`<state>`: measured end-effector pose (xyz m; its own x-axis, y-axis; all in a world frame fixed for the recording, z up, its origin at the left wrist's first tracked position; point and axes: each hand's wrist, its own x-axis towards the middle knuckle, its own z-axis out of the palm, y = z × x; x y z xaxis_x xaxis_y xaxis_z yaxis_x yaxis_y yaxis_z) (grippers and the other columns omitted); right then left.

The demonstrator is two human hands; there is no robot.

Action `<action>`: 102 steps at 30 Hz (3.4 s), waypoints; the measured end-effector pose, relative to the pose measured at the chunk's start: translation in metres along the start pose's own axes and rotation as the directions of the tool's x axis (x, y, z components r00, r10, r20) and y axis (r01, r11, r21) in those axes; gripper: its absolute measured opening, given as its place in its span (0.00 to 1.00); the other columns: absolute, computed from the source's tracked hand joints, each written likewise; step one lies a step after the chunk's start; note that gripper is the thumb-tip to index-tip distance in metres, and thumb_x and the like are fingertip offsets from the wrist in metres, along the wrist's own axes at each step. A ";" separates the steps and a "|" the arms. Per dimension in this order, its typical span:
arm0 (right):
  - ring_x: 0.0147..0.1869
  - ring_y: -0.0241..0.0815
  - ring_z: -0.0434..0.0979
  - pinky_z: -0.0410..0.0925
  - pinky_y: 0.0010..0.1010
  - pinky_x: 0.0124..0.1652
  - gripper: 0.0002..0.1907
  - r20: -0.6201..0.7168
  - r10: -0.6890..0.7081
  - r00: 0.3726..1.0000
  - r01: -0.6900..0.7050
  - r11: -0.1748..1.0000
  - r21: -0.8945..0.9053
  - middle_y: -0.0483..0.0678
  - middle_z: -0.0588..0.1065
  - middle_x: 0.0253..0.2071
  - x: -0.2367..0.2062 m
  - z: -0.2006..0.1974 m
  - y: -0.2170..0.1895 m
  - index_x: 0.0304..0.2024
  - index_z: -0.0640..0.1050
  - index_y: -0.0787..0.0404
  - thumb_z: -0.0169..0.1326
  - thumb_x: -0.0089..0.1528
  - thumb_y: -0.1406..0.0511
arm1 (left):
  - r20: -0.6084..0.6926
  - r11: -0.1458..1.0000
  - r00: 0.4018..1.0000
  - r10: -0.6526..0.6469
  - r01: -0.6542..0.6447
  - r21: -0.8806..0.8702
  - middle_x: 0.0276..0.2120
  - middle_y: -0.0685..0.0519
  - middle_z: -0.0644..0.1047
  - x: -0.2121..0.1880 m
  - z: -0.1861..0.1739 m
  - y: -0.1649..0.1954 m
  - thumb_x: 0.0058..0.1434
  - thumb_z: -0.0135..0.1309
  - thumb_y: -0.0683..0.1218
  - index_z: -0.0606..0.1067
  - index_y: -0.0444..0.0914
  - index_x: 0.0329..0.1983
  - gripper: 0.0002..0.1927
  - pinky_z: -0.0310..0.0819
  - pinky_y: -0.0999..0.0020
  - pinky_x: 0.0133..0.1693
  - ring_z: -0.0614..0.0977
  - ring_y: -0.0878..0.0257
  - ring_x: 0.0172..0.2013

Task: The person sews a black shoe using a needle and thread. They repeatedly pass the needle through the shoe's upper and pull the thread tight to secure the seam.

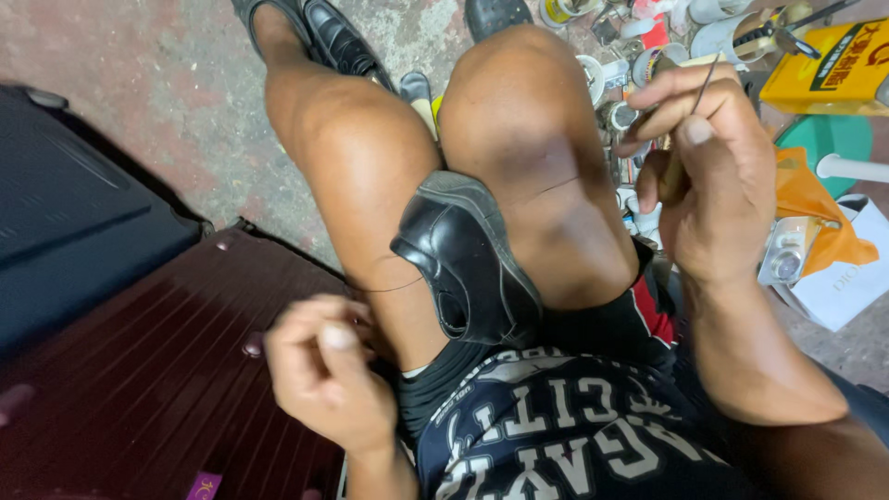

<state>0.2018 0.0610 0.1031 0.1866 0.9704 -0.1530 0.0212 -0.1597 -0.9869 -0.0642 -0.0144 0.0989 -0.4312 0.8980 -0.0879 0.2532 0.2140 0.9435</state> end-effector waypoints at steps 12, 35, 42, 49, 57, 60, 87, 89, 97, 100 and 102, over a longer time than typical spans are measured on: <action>0.42 0.32 0.72 0.68 0.22 0.44 0.10 0.010 0.094 0.996 -0.091 0.985 -0.149 0.47 0.72 0.43 -0.054 -0.051 0.081 0.50 0.73 0.69 0.43 0.78 0.68 | 0.431 0.987 0.888 -0.158 0.134 0.086 0.21 0.63 0.67 0.007 0.046 0.014 0.62 0.65 0.40 0.80 0.35 0.45 0.09 0.55 0.78 0.24 0.62 0.76 0.21; 0.52 0.49 0.77 0.72 0.40 0.49 0.30 0.038 0.939 0.342 -0.925 0.344 -0.161 0.58 0.75 0.54 -0.208 -0.202 0.244 0.61 0.67 0.60 0.58 0.56 0.68 | 0.625 0.883 0.774 -0.095 0.357 -0.307 0.24 0.67 0.65 0.027 0.019 -0.004 0.67 0.57 0.34 0.77 0.31 0.55 0.14 0.48 0.79 0.25 0.59 0.79 0.23; 0.35 0.44 0.68 0.63 0.36 0.34 0.10 -0.091 0.840 0.535 -0.798 0.467 -0.382 0.52 0.71 0.37 -0.195 -0.154 0.249 0.49 0.71 0.62 0.47 0.67 0.64 | 0.639 0.858 0.758 -0.130 0.409 -0.310 0.21 0.67 0.66 0.022 0.005 0.004 0.66 0.55 0.36 0.77 0.33 0.55 0.15 0.49 0.78 0.23 0.60 0.79 0.21; 0.26 0.31 0.66 0.61 0.21 0.27 0.13 -0.296 0.520 0.801 -0.583 0.789 -0.192 0.39 0.70 0.30 -0.130 -0.140 0.116 0.49 0.77 0.59 0.41 0.73 0.63 | 0.504 0.911 0.842 -0.191 0.344 -0.230 0.19 0.65 0.64 0.009 0.012 0.006 0.64 0.62 0.39 0.81 0.32 0.49 0.11 0.48 0.77 0.23 0.59 0.78 0.20; 0.35 0.33 0.73 0.66 0.24 0.35 0.14 0.193 -0.065 0.979 0.177 0.744 -0.645 0.46 0.77 0.37 -0.096 -0.023 -0.029 0.55 0.80 0.63 0.54 0.67 0.73 | 0.692 0.612 0.722 0.003 0.546 -0.572 0.46 0.51 0.82 0.004 0.014 -0.016 0.68 0.55 0.31 0.76 0.28 0.56 0.14 0.76 0.74 0.50 0.82 0.69 0.44; 0.31 0.33 0.74 0.67 0.25 0.32 0.14 0.407 -0.111 0.907 0.364 0.694 -0.622 0.47 0.77 0.32 -0.085 -0.007 -0.036 0.52 0.81 0.61 0.56 0.64 0.73 | 0.719 0.604 0.695 -0.010 0.577 -0.550 0.48 0.50 0.82 -0.003 0.024 -0.018 0.67 0.56 0.32 0.75 0.28 0.57 0.15 0.77 0.72 0.52 0.82 0.67 0.46; 0.29 0.42 0.76 0.70 0.33 0.27 0.20 0.673 -0.088 0.734 0.620 0.492 -0.611 0.47 0.76 0.35 -0.023 0.014 -0.054 0.52 0.81 0.60 0.58 0.56 0.71 | 0.495 0.880 0.837 -0.231 0.397 -0.261 0.35 0.61 0.80 -0.010 0.046 -0.014 0.63 0.63 0.37 0.80 0.31 0.51 0.13 0.65 0.83 0.32 0.72 0.79 0.30; 0.28 0.42 0.76 0.68 0.34 0.25 0.22 0.716 -0.034 0.697 0.667 0.398 -0.630 0.46 0.73 0.33 -0.016 0.017 -0.058 0.54 0.80 0.60 0.59 0.55 0.68 | 0.478 0.901 0.844 -0.244 0.379 -0.210 0.32 0.61 0.78 -0.007 0.047 -0.016 0.62 0.63 0.37 0.80 0.32 0.50 0.13 0.63 0.83 0.32 0.71 0.79 0.29; 0.24 0.41 0.76 0.64 0.37 0.17 0.17 0.828 0.192 0.527 0.762 0.325 -0.560 0.41 0.70 0.28 0.030 0.047 -0.070 0.41 0.77 0.53 0.60 0.49 0.67 | 0.497 0.938 0.865 -0.076 0.231 -0.260 0.31 0.60 0.78 0.000 0.039 -0.046 0.62 0.62 0.35 0.79 0.34 0.47 0.10 0.67 0.82 0.36 0.75 0.76 0.31; 0.23 0.42 0.76 0.63 0.38 0.15 0.15 0.865 0.212 0.455 0.810 0.306 -0.501 0.42 0.69 0.26 0.043 0.061 -0.068 0.38 0.76 0.53 0.61 0.48 0.67 | 0.497 0.931 0.867 0.026 0.160 -0.327 0.30 0.60 0.78 0.005 0.039 -0.061 0.62 0.61 0.34 0.78 0.34 0.45 0.10 0.68 0.82 0.38 0.76 0.75 0.32; 0.22 0.42 0.76 0.63 0.39 0.14 0.16 0.867 0.263 0.423 0.803 0.334 -0.493 0.41 0.69 0.27 0.050 0.067 -0.067 0.37 0.76 0.53 0.63 0.46 0.65 | 0.493 0.924 0.867 0.076 0.125 -0.361 0.30 0.59 0.78 0.012 0.043 -0.066 0.62 0.61 0.34 0.78 0.35 0.45 0.09 0.68 0.82 0.40 0.77 0.74 0.33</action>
<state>0.1445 0.1327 0.1583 -0.7674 0.5252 -0.3677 0.6410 0.6372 -0.4278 -0.0493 -0.0015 0.0218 0.0725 0.9840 -0.1625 -0.1324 0.1710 0.9763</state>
